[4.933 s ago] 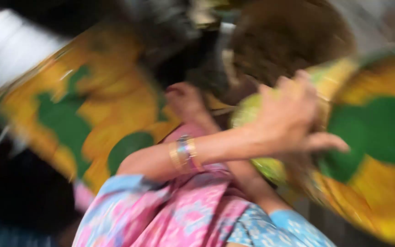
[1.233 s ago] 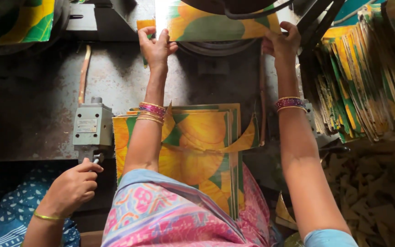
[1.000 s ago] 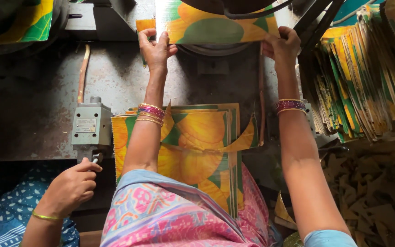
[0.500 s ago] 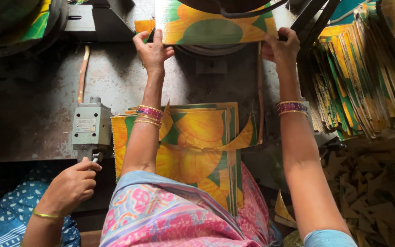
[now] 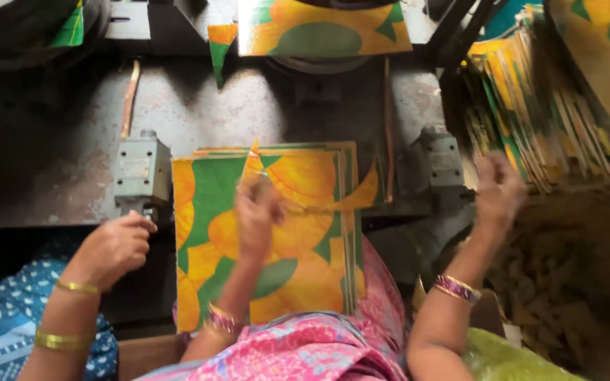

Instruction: Operating a hydraulic press machine to manufacture paper plates from pre-printed paper sheets.

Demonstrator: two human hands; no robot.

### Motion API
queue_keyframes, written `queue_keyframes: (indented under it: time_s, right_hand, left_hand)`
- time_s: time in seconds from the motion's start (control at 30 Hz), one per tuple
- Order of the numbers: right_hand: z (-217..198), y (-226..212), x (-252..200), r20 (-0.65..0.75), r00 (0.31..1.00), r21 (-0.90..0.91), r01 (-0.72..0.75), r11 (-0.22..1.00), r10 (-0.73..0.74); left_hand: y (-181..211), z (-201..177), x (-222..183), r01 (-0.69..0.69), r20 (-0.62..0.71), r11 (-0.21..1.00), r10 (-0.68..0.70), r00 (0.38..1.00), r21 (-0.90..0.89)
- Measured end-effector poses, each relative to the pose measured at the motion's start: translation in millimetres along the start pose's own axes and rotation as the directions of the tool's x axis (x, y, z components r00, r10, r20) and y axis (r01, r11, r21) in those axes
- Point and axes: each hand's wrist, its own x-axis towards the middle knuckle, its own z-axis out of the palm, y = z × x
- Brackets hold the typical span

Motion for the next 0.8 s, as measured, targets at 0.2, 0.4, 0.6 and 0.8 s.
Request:
queue_keyframes:
  time_s: [0.2, 0.4, 0.6, 0.8]
  right_hand:
    - [4.0, 28.3, -35.2, 0.341, 0.78, 0.58, -0.614, 0.535, 0.526]
    - [5.6, 14.2, -35.9, 0.25, 0.802, 0.719, -0.529, 0.451, 0.543]
    - [13.6, 13.5, -45.6, 0.13, 0.778, 0.743, -0.487, 0.459, 0.615]
    - [16.3, -3.0, -48.2, 0.018, 0.812, 0.672, -0.442, 0.594, 0.583]
  left_hand:
    - [-45.2, -21.7, -48.7, 0.079, 0.134, 0.978, -0.106, 0.985, 0.195]
    - [-26.7, -23.9, 118.9, -0.124, -0.001, 0.99, 0.125, 0.992, 0.06]
    - [-37.5, 1.3, 271.8, 0.088, -0.174, 0.996, -0.088, 0.981, -0.005]
    - [-63.2, 27.2, 337.7, 0.046, -0.269, 0.997, -0.059, 0.961, -0.054]
